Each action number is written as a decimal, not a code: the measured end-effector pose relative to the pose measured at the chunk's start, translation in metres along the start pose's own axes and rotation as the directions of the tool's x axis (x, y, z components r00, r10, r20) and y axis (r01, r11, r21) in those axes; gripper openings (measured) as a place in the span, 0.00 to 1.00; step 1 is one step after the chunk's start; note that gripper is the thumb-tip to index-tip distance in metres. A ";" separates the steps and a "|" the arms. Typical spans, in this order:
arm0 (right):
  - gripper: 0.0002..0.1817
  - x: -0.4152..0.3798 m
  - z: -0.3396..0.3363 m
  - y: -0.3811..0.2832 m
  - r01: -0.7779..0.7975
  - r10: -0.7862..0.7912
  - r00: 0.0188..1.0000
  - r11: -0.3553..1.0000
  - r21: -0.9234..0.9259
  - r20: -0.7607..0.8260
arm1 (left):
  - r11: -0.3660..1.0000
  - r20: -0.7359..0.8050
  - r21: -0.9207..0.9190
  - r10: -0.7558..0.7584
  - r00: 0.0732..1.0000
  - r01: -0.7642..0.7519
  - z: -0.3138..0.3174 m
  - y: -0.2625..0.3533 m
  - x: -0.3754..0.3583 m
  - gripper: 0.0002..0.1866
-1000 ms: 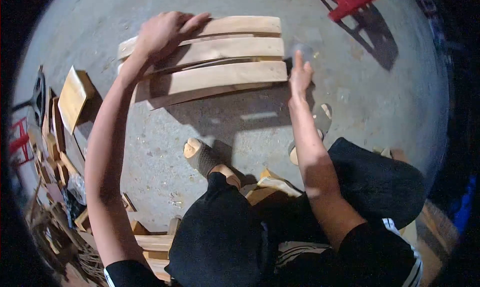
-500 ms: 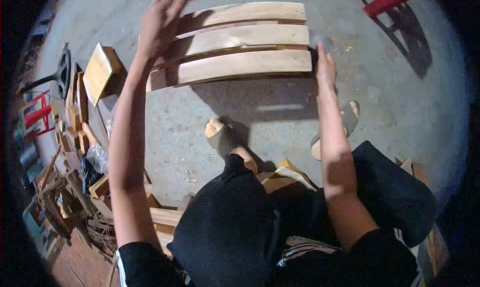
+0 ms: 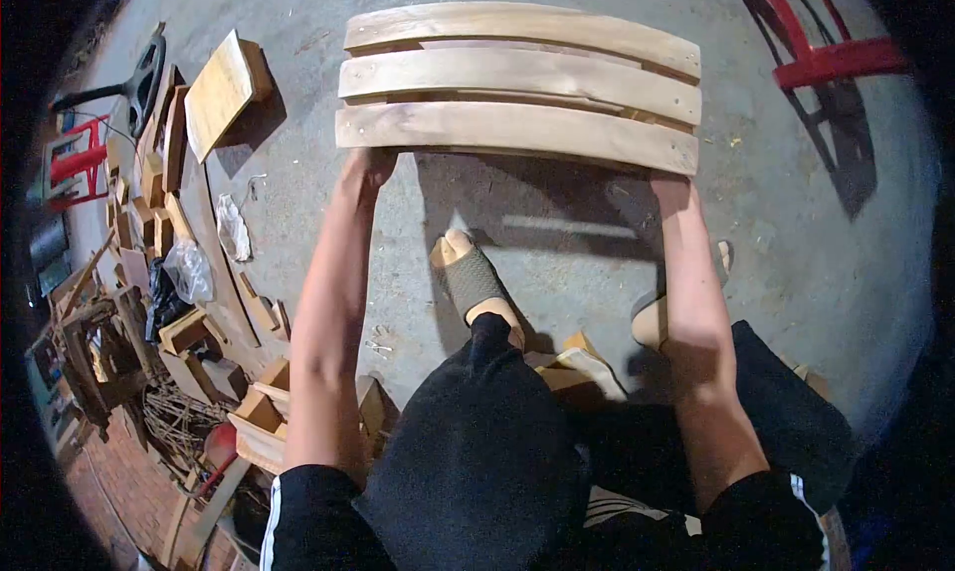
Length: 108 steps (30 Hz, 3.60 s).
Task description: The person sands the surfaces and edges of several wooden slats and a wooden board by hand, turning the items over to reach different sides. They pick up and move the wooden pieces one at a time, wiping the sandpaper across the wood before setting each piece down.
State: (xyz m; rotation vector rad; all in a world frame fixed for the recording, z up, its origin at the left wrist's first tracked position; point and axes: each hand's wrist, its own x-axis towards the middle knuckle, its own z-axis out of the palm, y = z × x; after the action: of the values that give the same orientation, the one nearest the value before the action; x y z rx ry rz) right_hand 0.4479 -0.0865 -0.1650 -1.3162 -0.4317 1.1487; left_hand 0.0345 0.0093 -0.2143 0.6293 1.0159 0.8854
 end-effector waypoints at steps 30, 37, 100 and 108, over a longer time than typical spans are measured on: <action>0.23 0.052 -0.003 0.032 0.244 -0.056 0.917 0.861 -0.447 0.394 | 0.059 0.220 0.919 0.745 0.629 -0.391 0.075 0.156 -0.097 0.21; 0.30 -0.001 0.024 -0.016 -0.034 -0.104 0.981 0.741 -0.671 -0.165 | -0.021 0.246 0.969 0.101 0.964 -0.245 0.119 0.165 -0.068 0.31; 0.25 -0.019 0.169 0.032 0.936 -0.265 0.257 -0.171 -0.308 0.929 | 0.836 -0.843 0.275 0.447 -0.299 0.475 -0.091 0.041 -0.667 0.31; 0.25 -0.019 0.169 0.031 0.934 -0.257 0.260 -0.177 -0.309 0.931 | 0.471 -0.753 0.439 0.658 0.027 0.766 -0.077 0.054 -0.647 0.32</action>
State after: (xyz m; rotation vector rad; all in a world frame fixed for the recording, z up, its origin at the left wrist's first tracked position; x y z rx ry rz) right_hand 0.2909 -0.0182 -0.1407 -1.1483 -2.3986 0.0664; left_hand -0.2136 -0.5148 0.0879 0.7112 3.1917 0.4142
